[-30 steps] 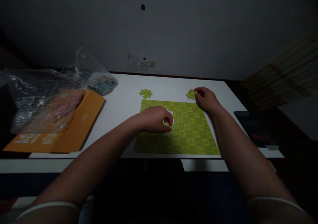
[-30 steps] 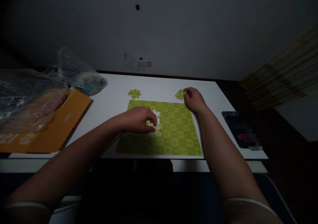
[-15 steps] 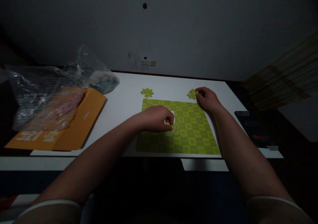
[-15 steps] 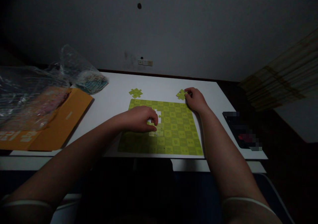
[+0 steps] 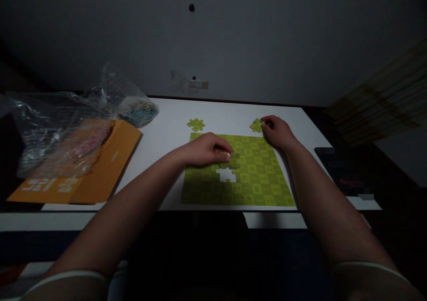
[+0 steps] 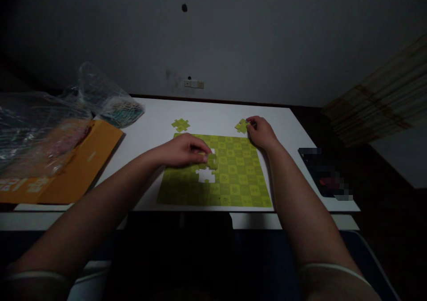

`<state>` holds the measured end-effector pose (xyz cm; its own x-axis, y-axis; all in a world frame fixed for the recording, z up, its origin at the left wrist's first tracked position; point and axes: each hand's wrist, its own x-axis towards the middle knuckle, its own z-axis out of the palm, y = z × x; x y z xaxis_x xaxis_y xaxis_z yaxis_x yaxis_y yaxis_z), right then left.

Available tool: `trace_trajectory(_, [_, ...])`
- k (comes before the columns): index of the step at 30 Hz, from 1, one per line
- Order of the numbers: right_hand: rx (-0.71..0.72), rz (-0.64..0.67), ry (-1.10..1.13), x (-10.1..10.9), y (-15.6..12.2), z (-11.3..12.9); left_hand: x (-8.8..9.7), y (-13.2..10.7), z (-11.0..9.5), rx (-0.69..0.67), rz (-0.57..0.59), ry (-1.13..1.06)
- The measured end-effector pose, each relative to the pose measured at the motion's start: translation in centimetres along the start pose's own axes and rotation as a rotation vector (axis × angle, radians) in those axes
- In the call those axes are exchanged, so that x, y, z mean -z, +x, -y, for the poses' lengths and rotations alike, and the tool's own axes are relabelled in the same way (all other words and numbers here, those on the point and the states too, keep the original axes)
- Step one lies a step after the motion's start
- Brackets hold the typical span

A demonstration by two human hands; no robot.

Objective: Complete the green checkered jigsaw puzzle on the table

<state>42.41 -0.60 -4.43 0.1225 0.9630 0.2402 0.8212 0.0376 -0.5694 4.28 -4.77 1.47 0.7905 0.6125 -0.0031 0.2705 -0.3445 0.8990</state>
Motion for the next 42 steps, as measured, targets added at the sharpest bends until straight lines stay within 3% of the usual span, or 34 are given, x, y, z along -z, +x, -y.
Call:
trace_trajectory(4, [0.012,-0.005,0.000,-0.1,0.0,-0.1,1.0,0.9,1.4,0.111,-0.218,-0.225])
trace_trajectory(7, [-0.002,-0.036,0.028,-0.3,-0.1,0.0,0.8,1.2,1.8,0.225,-0.297,-0.316])
trace_trajectory(10, [-0.009,-0.064,0.046,-0.5,-0.2,0.3,0.3,1.0,1.4,0.194,-0.324,-0.267])
trace_trajectory(14, [-0.004,-0.056,0.043,-0.5,-0.2,0.4,-0.2,0.5,1.1,0.092,-0.273,-0.065])
trace_trajectory(21, [0.001,-0.016,0.022,-0.2,-0.1,0.2,-1.0,0.4,1.5,0.097,-0.196,0.135])
trace_trajectory(31, [0.032,-0.002,0.023,-0.2,-0.1,0.4,-1.1,0.2,-0.9,0.102,-0.106,0.680])
trace_trajectory(36, [0.036,-0.013,0.030,-0.3,-0.1,0.3,-1.7,-0.1,-1.4,0.103,-0.109,0.784])
trace_trajectory(42, [0.043,-0.025,0.026,-0.4,-0.1,0.4,-1.7,-0.1,-1.3,0.012,-0.072,0.789])
